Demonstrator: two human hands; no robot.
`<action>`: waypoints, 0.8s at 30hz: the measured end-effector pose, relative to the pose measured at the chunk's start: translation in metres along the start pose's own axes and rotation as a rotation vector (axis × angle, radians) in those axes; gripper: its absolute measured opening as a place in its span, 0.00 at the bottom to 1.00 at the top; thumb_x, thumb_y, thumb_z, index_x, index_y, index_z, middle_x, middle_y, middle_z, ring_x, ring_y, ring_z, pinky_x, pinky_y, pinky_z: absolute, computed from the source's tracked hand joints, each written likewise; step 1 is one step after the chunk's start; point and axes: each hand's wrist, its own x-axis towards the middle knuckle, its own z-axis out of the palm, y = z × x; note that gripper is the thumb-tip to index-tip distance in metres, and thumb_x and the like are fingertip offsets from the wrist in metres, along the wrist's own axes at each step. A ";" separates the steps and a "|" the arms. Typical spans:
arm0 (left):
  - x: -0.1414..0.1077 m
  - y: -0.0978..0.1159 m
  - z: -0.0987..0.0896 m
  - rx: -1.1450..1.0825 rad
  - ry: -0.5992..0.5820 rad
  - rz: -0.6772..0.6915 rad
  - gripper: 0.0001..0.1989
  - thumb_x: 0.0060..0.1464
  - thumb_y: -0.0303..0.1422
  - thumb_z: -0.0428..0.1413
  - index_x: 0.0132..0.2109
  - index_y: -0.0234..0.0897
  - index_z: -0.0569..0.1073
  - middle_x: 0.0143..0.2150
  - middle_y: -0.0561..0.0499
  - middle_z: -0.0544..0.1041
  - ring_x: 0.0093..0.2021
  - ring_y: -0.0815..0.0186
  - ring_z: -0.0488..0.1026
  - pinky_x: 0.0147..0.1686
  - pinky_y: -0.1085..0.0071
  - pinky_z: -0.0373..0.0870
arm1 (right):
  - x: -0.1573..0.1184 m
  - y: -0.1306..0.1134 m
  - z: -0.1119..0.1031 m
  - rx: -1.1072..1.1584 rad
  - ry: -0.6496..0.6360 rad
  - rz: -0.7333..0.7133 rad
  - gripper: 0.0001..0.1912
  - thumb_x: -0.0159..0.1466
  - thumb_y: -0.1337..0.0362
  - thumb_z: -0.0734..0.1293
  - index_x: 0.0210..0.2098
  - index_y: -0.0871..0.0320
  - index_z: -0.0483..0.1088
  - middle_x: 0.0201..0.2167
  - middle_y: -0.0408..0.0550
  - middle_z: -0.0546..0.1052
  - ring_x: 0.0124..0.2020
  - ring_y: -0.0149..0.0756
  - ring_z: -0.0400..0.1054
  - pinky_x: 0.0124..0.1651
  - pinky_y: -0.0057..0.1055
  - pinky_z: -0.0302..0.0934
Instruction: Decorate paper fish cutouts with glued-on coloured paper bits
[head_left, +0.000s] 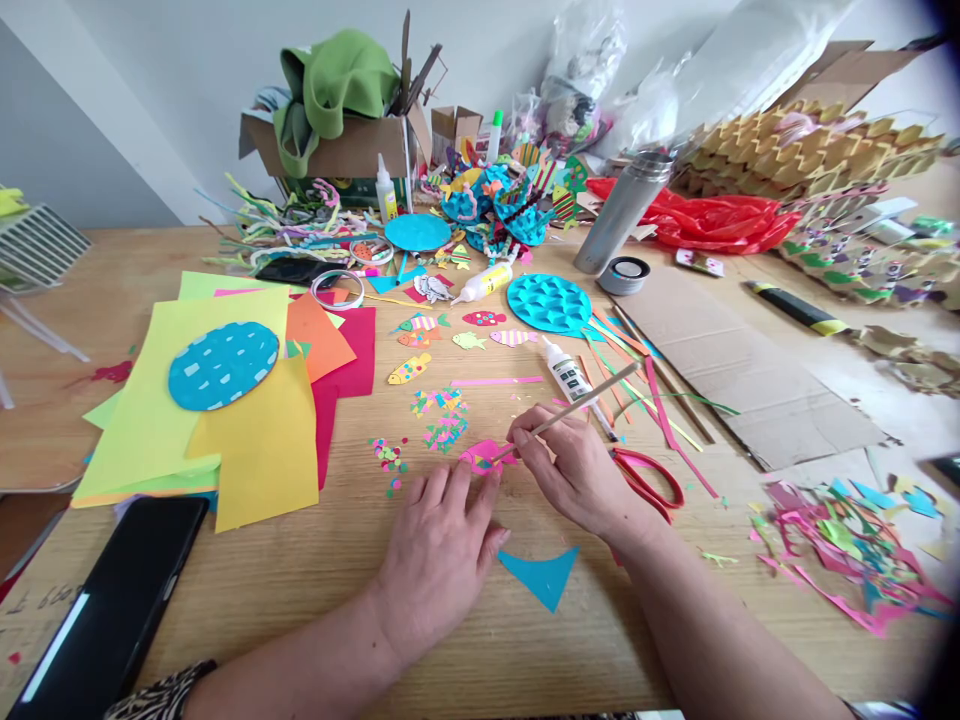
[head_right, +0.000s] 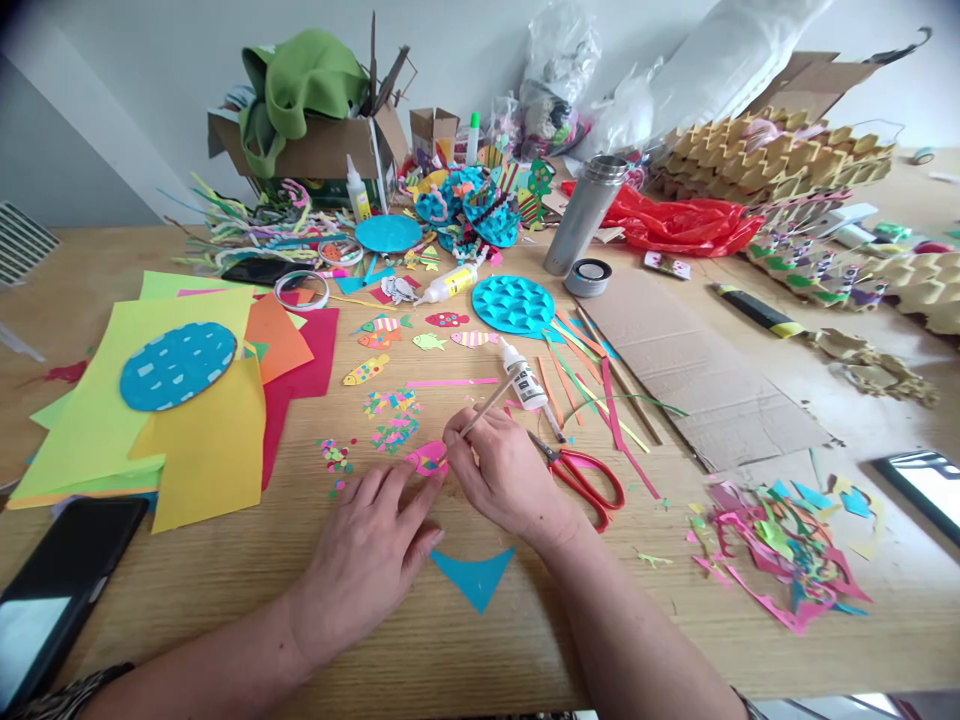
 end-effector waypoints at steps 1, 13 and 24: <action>0.000 0.000 0.000 -0.001 -0.001 -0.001 0.24 0.61 0.40 0.53 0.62 0.38 0.65 0.55 0.41 0.68 0.51 0.52 0.64 0.47 0.53 0.68 | 0.000 0.000 0.000 -0.001 -0.002 -0.002 0.10 0.68 0.69 0.57 0.32 0.58 0.65 0.28 0.47 0.73 0.30 0.34 0.66 0.34 0.32 0.58; -0.001 0.000 0.000 -0.007 0.000 -0.004 0.23 0.62 0.40 0.52 0.62 0.38 0.65 0.56 0.41 0.68 0.51 0.52 0.64 0.46 0.53 0.67 | 0.002 -0.003 0.000 -0.051 0.011 -0.066 0.09 0.67 0.71 0.58 0.32 0.57 0.65 0.28 0.47 0.73 0.31 0.35 0.65 0.36 0.32 0.58; 0.000 0.000 0.000 -0.005 -0.003 -0.005 0.23 0.62 0.40 0.53 0.62 0.39 0.65 0.58 0.41 0.67 0.53 0.51 0.64 0.47 0.53 0.67 | 0.003 -0.004 0.001 -0.079 0.016 -0.080 0.09 0.67 0.70 0.58 0.32 0.57 0.65 0.28 0.47 0.73 0.31 0.36 0.65 0.36 0.33 0.58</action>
